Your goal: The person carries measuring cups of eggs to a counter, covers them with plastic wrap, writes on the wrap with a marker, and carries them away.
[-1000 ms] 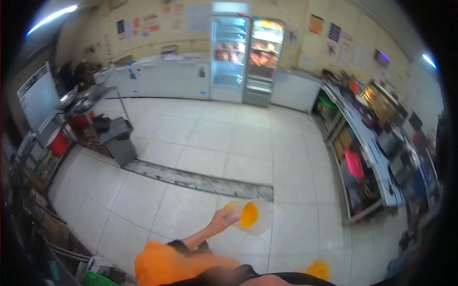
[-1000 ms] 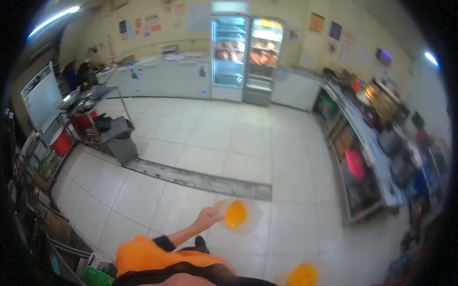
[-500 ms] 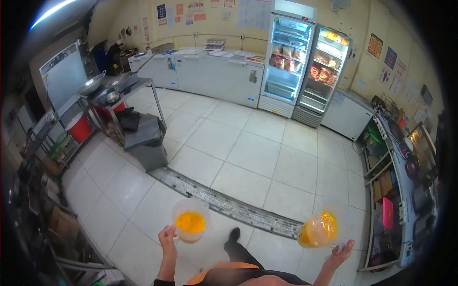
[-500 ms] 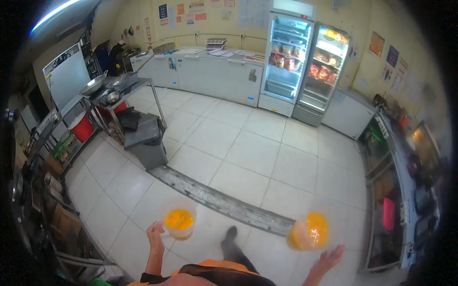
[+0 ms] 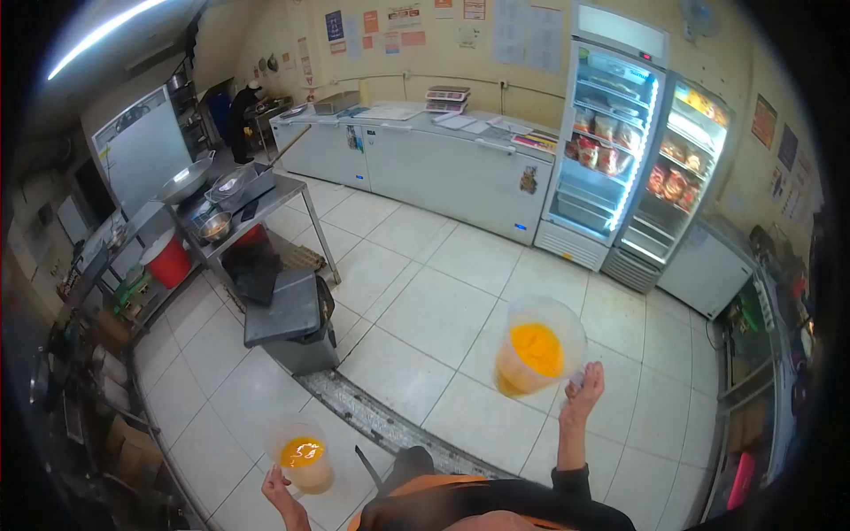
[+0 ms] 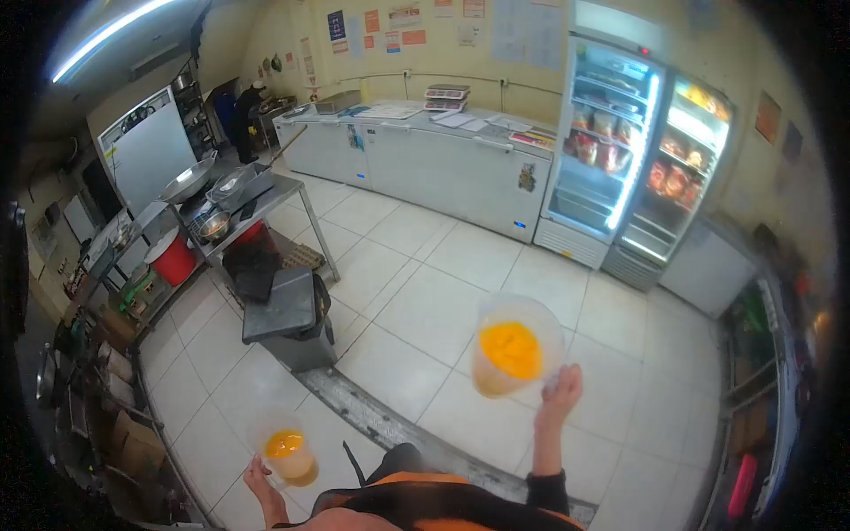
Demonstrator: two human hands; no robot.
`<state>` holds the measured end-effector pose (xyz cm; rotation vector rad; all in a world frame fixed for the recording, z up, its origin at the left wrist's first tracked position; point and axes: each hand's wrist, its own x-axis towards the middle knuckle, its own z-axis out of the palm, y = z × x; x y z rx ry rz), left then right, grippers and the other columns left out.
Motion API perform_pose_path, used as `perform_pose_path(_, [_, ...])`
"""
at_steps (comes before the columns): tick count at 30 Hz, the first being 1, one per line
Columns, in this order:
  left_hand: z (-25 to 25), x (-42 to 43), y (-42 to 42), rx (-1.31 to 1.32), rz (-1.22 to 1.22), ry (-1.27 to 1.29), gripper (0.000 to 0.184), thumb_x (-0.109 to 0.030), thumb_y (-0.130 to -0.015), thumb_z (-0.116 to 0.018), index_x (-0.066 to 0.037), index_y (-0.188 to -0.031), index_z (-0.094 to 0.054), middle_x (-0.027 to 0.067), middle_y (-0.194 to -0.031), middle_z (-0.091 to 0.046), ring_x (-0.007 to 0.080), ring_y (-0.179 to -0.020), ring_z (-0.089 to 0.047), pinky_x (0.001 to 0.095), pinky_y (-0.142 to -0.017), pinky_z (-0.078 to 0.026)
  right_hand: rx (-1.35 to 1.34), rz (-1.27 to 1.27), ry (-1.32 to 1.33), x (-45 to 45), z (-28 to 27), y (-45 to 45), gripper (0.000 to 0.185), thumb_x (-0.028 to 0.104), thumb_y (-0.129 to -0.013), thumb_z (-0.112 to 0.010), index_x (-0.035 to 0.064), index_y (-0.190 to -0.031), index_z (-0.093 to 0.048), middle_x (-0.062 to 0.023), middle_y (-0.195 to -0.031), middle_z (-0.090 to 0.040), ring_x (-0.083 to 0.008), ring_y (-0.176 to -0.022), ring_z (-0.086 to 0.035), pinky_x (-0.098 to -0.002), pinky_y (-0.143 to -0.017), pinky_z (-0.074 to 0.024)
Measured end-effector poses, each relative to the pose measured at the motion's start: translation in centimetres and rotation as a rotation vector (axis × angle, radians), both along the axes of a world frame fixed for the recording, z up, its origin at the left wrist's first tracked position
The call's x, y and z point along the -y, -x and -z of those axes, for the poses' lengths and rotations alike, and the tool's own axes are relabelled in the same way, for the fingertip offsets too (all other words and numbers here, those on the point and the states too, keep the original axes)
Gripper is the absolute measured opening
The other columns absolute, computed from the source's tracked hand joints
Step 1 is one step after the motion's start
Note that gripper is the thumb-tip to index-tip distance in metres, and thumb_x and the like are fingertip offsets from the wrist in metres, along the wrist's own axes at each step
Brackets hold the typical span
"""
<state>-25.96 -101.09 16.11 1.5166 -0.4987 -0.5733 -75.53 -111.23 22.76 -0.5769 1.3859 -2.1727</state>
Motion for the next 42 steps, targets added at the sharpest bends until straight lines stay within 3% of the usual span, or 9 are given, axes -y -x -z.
perform_pose_path(5, [1.9, 17.3, 1.1, 0.005, 0.014, -0.042, 0.03, -0.023, -0.082, -0.054, -0.011, -0.058, -0.04, -0.0025, -0.056, -0.032, 0.0108, -0.058, -0.034, 0.0271, -0.059, -0.029, 0.037, -0.181, 0.098, 20.5, 0.4, -0.5, 0.027, 0.021, -0.088, -0.052, 0.0187, -0.069, -0.033, 0.0096, -0.06, -0.032, 0.0011, -0.044, -0.026, -0.0141, -0.035, -0.0198])
perform_pose_path(13, [0.5, 51.4, 7.1, -0.18, 0.093, 0.038, 0.024, -0.021, -0.082, -0.056, -0.007, -0.064, -0.05, -0.0026, -0.057, -0.04, 0.0085, -0.056, -0.038, 0.025, -0.055, -0.031, 0.085, -0.173, -0.049, 46.8, 2.9, 1.1, 0.028, 0.02, -0.087, -0.054, 0.0177, -0.067, -0.034, 0.0089, -0.057, -0.034, 0.0002, -0.04, -0.027, -0.0148, -0.034, -0.0204])
perform_pose_path(21, [-1.4, 82.4, 12.3, -0.221, 0.222, 0.167, 0.024, -0.023, -0.082, -0.054, -0.005, -0.067, -0.053, -0.0009, -0.057, -0.043, 0.0088, -0.056, -0.04, 0.0246, -0.055, -0.032, -0.076, -0.166, -0.102, 70.9, 5.1, 6.7, 0.03, 0.015, -0.086, -0.054, 0.0168, -0.066, -0.031, 0.0078, -0.054, -0.034, -0.0002, -0.038, -0.029, -0.017, -0.032, -0.0192])
perform_pose_path(27, [-0.9, 101.3, 16.1, -0.234, 0.083, 0.161, 0.024, -0.024, -0.082, -0.053, -0.002, -0.073, -0.057, -0.0015, -0.061, -0.044, 0.0082, -0.059, -0.039, 0.0242, -0.056, -0.03, -0.114, -0.26, -0.136, 94.0, 5.4, 9.7, 0.031, 0.014, -0.085, -0.054, 0.0169, -0.066, -0.03, 0.0076, -0.054, -0.034, -0.0002, -0.039, -0.029, -0.0171, -0.032, -0.0187])
perform_pose_path(30, [-3.4, 109.9, 18.1, -0.197, 0.0, 0.14, 0.023, -0.023, -0.082, -0.053, -0.001, -0.077, -0.059, -0.001, -0.063, -0.047, 0.0079, -0.059, -0.039, 0.0241, -0.056, -0.031, -0.084, -0.298, -0.13, 106.4, 4.0, 8.5, 0.03, 0.015, -0.085, -0.054, 0.0171, -0.066, -0.031, 0.008, -0.055, -0.033, 0.0004, -0.041, -0.029, -0.0162, -0.034, -0.0193])
perform_pose_path(37, [-0.8, 131.0, 17.0, -0.26, -0.048, 0.168, 0.024, -0.024, -0.081, -0.054, 0.0, -0.08, -0.06, 0.0004, -0.069, -0.053, 0.0083, -0.06, -0.042, 0.0247, -0.057, -0.033, 0.146, -0.292, -0.02, 134.6, 2.3, 3.8, 0.029, 0.016, -0.088, -0.052, 0.0169, -0.067, -0.032, 0.0087, -0.06, -0.035, 0.0017, -0.046, -0.03, -0.016, -0.037, -0.0189])
perform_pose_path(42, [-1.3, 149.0, 16.6, -0.227, 0.107, 0.123, 0.023, -0.025, -0.078, -0.058, -0.003, -0.074, -0.059, 0.0008, -0.069, -0.052, 0.0096, -0.061, -0.043, 0.0256, -0.057, -0.033, 0.168, -0.252, 0.03, 152.0, 1.8, 0.6, 0.033, 0.014, -0.087, -0.052, 0.0173, -0.067, -0.026, 0.009, -0.062, -0.028, 0.0003, -0.052, -0.025, -0.0174, -0.042, -0.0204])
